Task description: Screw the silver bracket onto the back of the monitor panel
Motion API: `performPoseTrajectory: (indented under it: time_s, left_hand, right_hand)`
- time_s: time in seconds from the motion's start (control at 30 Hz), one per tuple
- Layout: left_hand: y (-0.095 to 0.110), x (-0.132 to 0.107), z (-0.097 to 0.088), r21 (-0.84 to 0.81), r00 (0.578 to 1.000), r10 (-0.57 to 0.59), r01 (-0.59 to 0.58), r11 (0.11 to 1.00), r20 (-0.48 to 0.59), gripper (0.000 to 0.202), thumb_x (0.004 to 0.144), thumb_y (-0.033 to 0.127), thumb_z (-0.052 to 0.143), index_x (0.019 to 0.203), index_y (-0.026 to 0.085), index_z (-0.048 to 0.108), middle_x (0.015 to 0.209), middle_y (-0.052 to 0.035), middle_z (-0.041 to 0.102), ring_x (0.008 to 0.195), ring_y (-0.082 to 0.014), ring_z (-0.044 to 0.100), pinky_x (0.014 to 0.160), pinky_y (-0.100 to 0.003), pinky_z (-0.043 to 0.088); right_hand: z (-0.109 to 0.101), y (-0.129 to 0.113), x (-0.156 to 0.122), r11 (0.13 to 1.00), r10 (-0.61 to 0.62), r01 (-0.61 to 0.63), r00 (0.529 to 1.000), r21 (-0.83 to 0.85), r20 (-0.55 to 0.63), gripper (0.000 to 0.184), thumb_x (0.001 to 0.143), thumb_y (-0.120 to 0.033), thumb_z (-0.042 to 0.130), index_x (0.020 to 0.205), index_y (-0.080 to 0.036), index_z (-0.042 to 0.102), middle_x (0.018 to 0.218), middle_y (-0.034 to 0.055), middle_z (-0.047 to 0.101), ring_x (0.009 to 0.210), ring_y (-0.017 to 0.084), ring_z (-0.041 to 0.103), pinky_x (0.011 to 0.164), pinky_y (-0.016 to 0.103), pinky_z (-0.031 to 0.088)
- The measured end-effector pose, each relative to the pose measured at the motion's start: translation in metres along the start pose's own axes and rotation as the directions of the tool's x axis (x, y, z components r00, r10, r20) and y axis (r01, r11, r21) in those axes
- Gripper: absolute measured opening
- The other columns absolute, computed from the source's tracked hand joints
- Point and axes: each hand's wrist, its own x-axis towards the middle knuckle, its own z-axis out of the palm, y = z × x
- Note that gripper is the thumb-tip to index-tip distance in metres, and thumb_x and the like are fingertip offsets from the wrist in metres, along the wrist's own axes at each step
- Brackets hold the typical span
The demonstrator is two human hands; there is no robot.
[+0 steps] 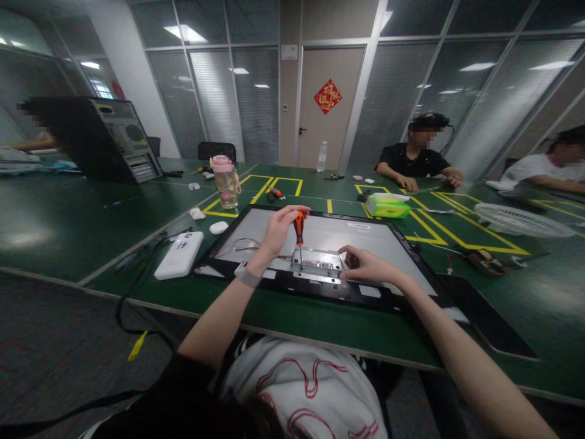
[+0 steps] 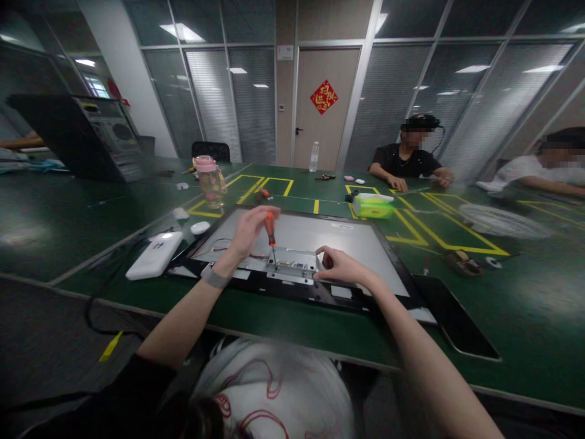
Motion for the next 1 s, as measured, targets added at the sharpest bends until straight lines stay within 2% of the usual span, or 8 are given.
performPoseTrajectory:
  time_s: [0.13,0.33,0.4,0.6,0.73,0.8,0.87,1.0]
  left_hand:
    - [0.0026,-0.0018,0.0005,0.118,1.000,0.017,-0.016,0.993,-0.006,0.021,0.082,0.033,0.063,0.095,0.018,0.071,0.080,-0.0026,0.068,0.075,-0.0134,0.059,0.070,-0.025,0.046]
    - [-0.0011,-0.0021,0.0020,-0.119,0.991,-0.056,0.071,0.990,0.124,0.031,0.089,0.033,0.053,0.113,0.017,0.065,0.096,-0.0084,0.071,0.089,-0.0173,0.065,0.082,-0.032,0.049]
    - [-0.0008,-0.0025,0.0024,-0.133,0.988,-0.070,0.088,0.987,0.141,0.032,0.089,0.032,0.054,0.115,0.017,0.064,0.100,-0.0093,0.070,0.090,-0.0171,0.065,0.082,-0.032,0.049]
    - [0.0015,-0.0035,0.0024,0.093,1.000,-0.003,0.002,0.996,0.018,0.026,0.071,0.030,0.075,0.093,0.018,0.071,0.089,-0.0035,0.068,0.076,-0.0121,0.060,0.070,-0.024,0.048]
    - [-0.0014,-0.0016,0.0016,-0.091,0.998,-0.043,0.046,0.995,0.038,0.029,0.084,0.037,0.058,0.099,0.016,0.071,0.096,-0.0085,0.071,0.086,-0.0178,0.064,0.076,-0.029,0.049]
    - [-0.0012,-0.0014,0.0016,-0.130,0.998,-0.054,0.059,0.990,0.038,0.030,0.085,0.036,0.056,0.101,0.016,0.071,0.093,-0.0083,0.071,0.085,-0.0177,0.065,0.077,-0.030,0.049]
    - [0.0002,-0.0019,0.0020,-0.054,0.999,-0.039,0.039,0.998,0.012,0.026,0.082,0.033,0.061,0.099,0.017,0.071,0.086,-0.0057,0.070,0.078,-0.0149,0.063,0.073,-0.027,0.048]
    - [-0.0003,-0.0028,0.0027,0.136,0.995,0.039,-0.026,0.990,-0.092,0.017,0.073,0.031,0.071,0.083,0.017,0.072,0.080,-0.0025,0.066,0.070,-0.0113,0.056,0.062,-0.022,0.043]
  right_hand:
    - [0.0005,0.0011,0.0004,1.000,-0.003,0.003,1.000,0.005,0.000,0.056,0.070,-0.047,0.070,0.113,-0.017,0.049,0.072,-0.0033,0.049,0.066,0.015,0.048,0.058,0.026,0.037]
    - [-0.0002,-0.0007,0.0005,1.000,0.009,-0.009,1.000,-0.009,-0.008,0.058,0.069,-0.048,0.070,0.114,-0.016,0.050,0.074,-0.0023,0.050,0.068,0.016,0.050,0.059,0.027,0.038]
    - [-0.0004,-0.0014,0.0005,1.000,0.012,-0.013,1.000,-0.011,-0.006,0.059,0.069,-0.048,0.070,0.115,-0.016,0.050,0.074,-0.0021,0.050,0.068,0.016,0.050,0.059,0.027,0.039]
    - [-0.0001,-0.0009,0.0002,1.000,0.000,0.000,1.000,-0.001,-0.005,0.057,0.070,-0.046,0.071,0.114,-0.017,0.050,0.073,-0.0029,0.050,0.067,0.015,0.048,0.058,0.026,0.037]
    - [0.0000,-0.0006,-0.0002,1.000,0.012,-0.012,1.000,0.003,-0.003,0.056,0.070,-0.044,0.070,0.115,-0.017,0.050,0.073,-0.0027,0.050,0.067,0.015,0.048,0.059,0.026,0.038]
    - [0.0001,-0.0003,-0.0001,1.000,0.012,-0.012,1.000,-0.001,-0.006,0.056,0.070,-0.044,0.070,0.114,-0.017,0.050,0.074,-0.0024,0.050,0.068,0.015,0.049,0.059,0.026,0.038]
    - [0.0003,0.0000,0.0003,1.000,0.010,-0.010,1.000,0.001,-0.005,0.055,0.070,-0.044,0.071,0.114,-0.017,0.050,0.074,-0.0024,0.051,0.068,0.015,0.049,0.059,0.026,0.038]
    - [0.0004,-0.0003,0.0007,1.000,0.006,-0.006,1.000,0.004,0.003,0.056,0.070,-0.045,0.070,0.114,-0.017,0.049,0.072,-0.0031,0.050,0.067,0.015,0.049,0.058,0.027,0.037]
